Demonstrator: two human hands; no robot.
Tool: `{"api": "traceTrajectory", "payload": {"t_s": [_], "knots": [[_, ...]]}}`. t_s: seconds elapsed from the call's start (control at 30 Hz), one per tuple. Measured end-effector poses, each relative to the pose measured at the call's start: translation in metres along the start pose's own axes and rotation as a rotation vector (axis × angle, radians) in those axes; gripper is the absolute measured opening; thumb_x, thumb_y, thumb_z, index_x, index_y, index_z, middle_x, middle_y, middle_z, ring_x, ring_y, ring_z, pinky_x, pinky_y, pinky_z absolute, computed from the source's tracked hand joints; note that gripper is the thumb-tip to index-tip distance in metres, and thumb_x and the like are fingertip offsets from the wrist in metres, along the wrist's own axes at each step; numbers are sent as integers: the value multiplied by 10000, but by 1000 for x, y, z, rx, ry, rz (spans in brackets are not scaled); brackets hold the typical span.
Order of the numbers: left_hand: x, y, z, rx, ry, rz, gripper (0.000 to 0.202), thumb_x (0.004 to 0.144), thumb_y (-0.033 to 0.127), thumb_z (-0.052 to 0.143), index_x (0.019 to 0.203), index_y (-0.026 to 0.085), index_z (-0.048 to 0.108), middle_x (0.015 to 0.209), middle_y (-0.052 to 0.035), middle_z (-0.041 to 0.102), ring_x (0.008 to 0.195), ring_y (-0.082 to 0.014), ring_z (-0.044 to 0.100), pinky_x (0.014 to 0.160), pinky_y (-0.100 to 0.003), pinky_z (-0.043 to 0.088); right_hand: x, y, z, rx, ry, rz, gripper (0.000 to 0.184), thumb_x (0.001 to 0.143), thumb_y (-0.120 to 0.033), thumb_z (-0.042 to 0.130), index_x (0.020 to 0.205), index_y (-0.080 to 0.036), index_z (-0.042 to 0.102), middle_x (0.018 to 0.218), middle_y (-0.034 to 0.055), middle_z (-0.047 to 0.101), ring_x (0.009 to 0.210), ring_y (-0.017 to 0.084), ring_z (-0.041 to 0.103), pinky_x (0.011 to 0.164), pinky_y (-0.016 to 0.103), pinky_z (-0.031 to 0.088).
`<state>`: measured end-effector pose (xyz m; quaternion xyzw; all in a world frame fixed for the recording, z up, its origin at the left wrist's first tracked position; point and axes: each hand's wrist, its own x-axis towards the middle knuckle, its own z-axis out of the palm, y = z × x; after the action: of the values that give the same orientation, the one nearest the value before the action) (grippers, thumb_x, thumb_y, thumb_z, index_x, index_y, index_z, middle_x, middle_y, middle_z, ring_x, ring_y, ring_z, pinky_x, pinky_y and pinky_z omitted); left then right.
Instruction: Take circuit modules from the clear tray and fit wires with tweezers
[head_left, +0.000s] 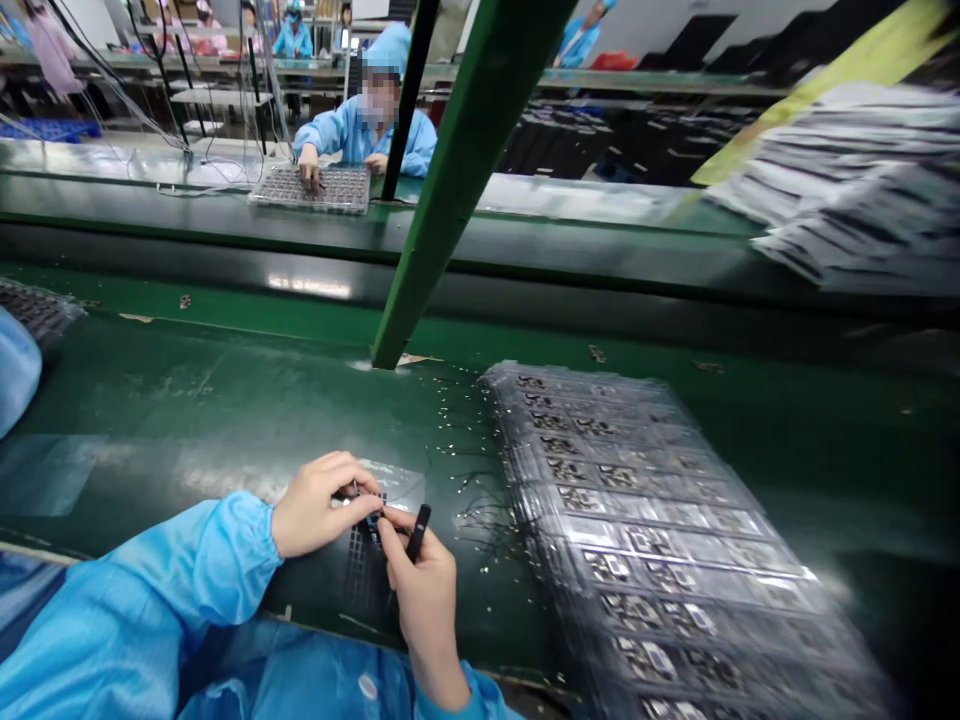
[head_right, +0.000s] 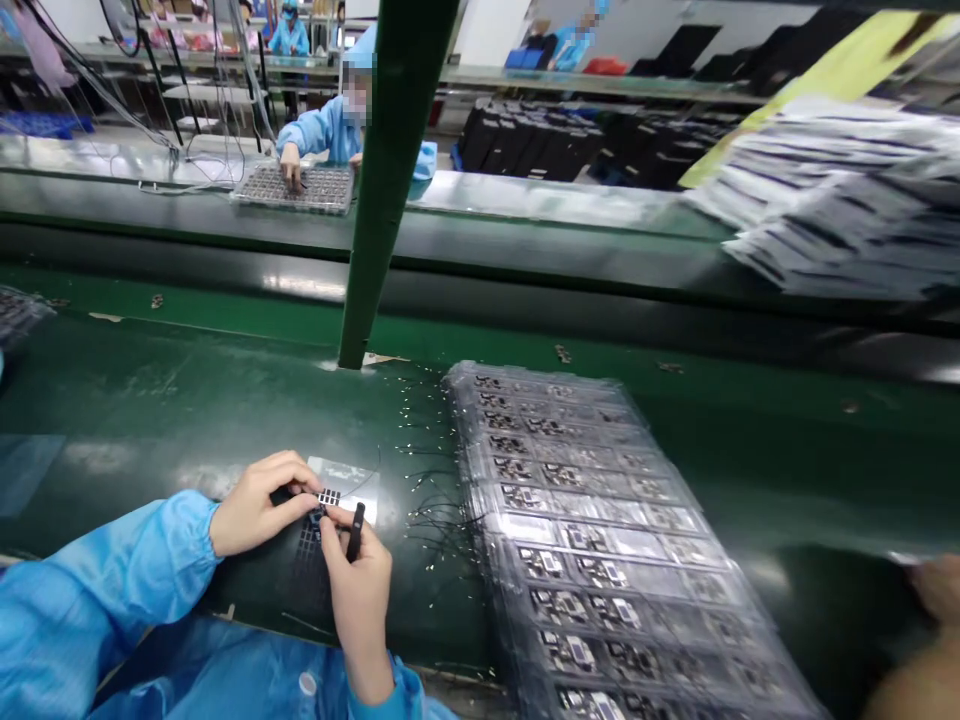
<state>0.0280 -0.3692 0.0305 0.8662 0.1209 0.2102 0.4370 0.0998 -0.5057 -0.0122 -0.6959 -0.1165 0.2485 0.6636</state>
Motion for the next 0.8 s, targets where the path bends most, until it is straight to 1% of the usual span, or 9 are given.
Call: {"api": "traceTrajectory", "payload": {"t_s": [0.07, 0.13, 0.2, 0.3, 0.37, 0.5, 0.67, 0.8], "knots": [[3, -2, 0, -79, -126, -164, 181, 821, 300, 614, 872, 151, 703, 747, -29, 623, 618, -107, 540, 592, -213, 455, -2, -3, 0, -87, -54, -40, 296, 690, -393, 677, 779, -113, 709, 597, 19, 594, 529, 101, 503, 502, 195, 419], [5, -6, 0, -169, -195, -261, 182, 794, 302, 641, 843, 146, 721, 733, -20, 610, 590, -91, 507, 564, -197, 422, -2, -7, 1, -125, -95, -45, 265, 688, -375, 667, 758, -124, 719, 652, 30, 623, 601, 121, 538, 578, 216, 456], [6, -11, 2, -262, -195, -350, 188, 787, 297, 640, 793, 128, 722, 738, -25, 620, 589, -86, 498, 557, -190, 407, -1, -9, 1, -128, -133, -24, 261, 674, -366, 678, 779, -133, 726, 640, 21, 617, 593, 119, 536, 585, 220, 460], [7, -16, 3, -356, -171, -473, 190, 766, 288, 652, 769, 108, 712, 726, -27, 642, 578, -80, 495, 550, -185, 398, 1, -9, 0, -115, -188, 42, 288, 656, -367, 702, 824, -135, 728, 551, -5, 566, 512, 102, 488, 502, 201, 419], [6, -17, 4, -388, -160, -523, 190, 750, 287, 664, 775, 104, 709, 688, -18, 641, 558, -76, 485, 540, -182, 388, 2, -6, -1, -101, -185, 66, 309, 651, -383, 713, 826, -128, 727, 503, -14, 531, 474, 96, 456, 455, 192, 386], [6, -13, 5, -426, -114, -549, 190, 738, 281, 672, 790, 100, 699, 632, -2, 625, 528, -69, 475, 524, -179, 389, 2, -1, -2, -58, -123, 65, 361, 650, -432, 727, 823, -115, 725, 476, -15, 512, 442, 88, 432, 416, 183, 358], [5, -10, 6, -411, -74, -506, 166, 732, 268, 683, 771, 107, 676, 617, 9, 610, 545, -75, 506, 545, -180, 424, 3, 4, -4, -52, -104, 92, 406, 655, -461, 724, 854, -107, 718, 485, -14, 517, 428, 81, 425, 413, 183, 355], [3, -10, 8, -369, -67, -465, 139, 744, 246, 684, 774, 111, 673, 634, 4, 632, 562, -81, 538, 564, -179, 445, 4, 5, -5, -53, -93, 103, 418, 643, -468, 731, 854, -108, 717, 482, -14, 514, 426, 81, 420, 415, 184, 351]]}}
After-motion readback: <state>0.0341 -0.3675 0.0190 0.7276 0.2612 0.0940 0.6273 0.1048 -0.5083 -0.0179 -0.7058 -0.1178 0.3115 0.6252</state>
